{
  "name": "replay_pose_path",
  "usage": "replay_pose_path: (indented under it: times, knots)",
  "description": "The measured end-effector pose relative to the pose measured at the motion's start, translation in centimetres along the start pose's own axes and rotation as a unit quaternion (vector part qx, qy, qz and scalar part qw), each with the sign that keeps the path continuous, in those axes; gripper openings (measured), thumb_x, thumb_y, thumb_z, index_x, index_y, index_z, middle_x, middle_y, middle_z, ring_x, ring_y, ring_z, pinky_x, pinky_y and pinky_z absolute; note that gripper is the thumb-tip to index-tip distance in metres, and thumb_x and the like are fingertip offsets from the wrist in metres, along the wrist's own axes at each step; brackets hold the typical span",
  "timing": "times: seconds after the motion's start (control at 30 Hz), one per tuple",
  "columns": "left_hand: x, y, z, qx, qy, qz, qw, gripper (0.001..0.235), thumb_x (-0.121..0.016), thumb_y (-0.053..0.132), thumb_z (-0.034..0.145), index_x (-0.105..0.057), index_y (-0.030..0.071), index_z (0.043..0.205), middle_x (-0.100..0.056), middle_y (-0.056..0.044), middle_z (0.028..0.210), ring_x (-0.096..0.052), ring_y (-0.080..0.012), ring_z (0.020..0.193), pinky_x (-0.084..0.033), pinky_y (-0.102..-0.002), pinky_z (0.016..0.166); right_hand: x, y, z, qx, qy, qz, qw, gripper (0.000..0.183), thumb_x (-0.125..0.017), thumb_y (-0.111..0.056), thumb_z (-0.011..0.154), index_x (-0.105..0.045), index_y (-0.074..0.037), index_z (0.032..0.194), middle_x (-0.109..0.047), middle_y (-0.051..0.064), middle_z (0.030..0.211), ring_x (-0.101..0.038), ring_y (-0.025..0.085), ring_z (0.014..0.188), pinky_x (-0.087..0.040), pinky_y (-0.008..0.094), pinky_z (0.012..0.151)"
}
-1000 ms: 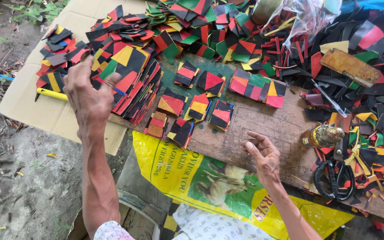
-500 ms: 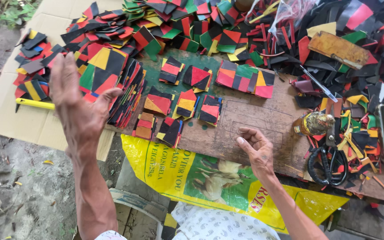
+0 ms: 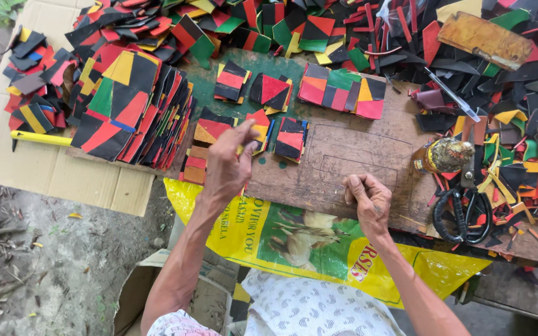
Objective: The person assembles small, multi-colored leather patches by hand, aligning and pressing the edges together. They handle each patch individually, occasionally turning them over and stacking completed units on the table.
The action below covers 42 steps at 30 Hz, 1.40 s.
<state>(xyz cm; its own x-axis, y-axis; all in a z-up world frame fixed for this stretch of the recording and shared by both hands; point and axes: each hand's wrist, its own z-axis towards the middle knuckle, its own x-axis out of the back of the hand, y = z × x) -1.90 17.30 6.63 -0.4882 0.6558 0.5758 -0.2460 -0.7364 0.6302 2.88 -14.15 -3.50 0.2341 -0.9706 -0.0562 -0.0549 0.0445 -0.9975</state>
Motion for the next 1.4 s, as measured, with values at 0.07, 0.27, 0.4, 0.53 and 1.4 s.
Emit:
replay_pose_path:
  times: [0.07,0.27,0.4,0.53,1.4]
  knots:
    - [-1.6,-0.3,-0.1,0.015,-0.056,0.016,0.998,0.042,-0.071,-0.002,0.091,-0.063,0.002,0.132,-0.075,-0.01,0.106,-0.07,-0.0271,0.097,-0.053,-0.04,0.089,-0.1,0.1,0.1,0.001,-0.002,0.002,1.0,0.02,-0.065,-0.016,0.106,-0.071,0.0,0.096,-0.065,0.0,0.073,-0.054,0.006,0.064,-0.045,0.02,0.06]
    - [-6.3,-0.8,-0.1,-0.099,-0.106,0.142,0.979,0.055,-0.07,0.002,0.086,-0.057,-0.004,0.139,-0.071,-0.014,0.121,-0.06,-0.0295,0.108,-0.042,-0.042,0.096,0.3,0.3,0.2,-0.019,-0.011,0.005,1.0,0.018,-0.065,-0.016,0.103,-0.072,0.0,0.099,-0.066,0.0,0.075,-0.055,0.005,0.065,-0.046,0.021,0.061]
    - [-7.2,-1.0,0.2,-0.102,-0.115,0.17,0.973,0.06,-0.07,0.001,0.082,-0.055,-0.004,0.14,-0.069,-0.015,0.124,-0.058,-0.0304,0.109,-0.042,-0.043,0.094,0.4,0.4,0.3,-0.014,-0.024,0.018,0.999,0.019,-0.065,-0.016,0.103,-0.072,0.001,0.1,-0.066,0.0,0.075,-0.056,0.005,0.067,-0.047,0.021,0.062]
    - [-7.1,-0.7,0.3,-0.08,-0.148,0.181,0.969,0.048,-0.07,-0.001,0.085,-0.062,0.001,0.132,-0.068,-0.013,0.108,-0.058,-0.0297,0.103,-0.044,-0.043,0.091,0.2,0.4,0.1,-0.015,-0.024,0.002,1.0,0.018,-0.065,-0.016,0.103,-0.073,0.001,0.1,-0.065,0.0,0.074,-0.056,0.005,0.067,-0.048,0.021,0.062]
    - [-10.2,-2.1,6.6,-0.087,-0.324,0.157,0.929,0.073,-0.071,-0.004,0.074,-0.049,0.001,0.144,-0.064,-0.017,0.106,-0.059,-0.0335,0.106,-0.043,-0.048,0.095,0.1,0.2,0.3,-0.02,-0.019,-0.01,1.0,0.019,-0.067,-0.018,0.101,-0.073,0.0,0.1,-0.066,-0.001,0.074,-0.056,0.005,0.067,-0.048,0.02,0.062]
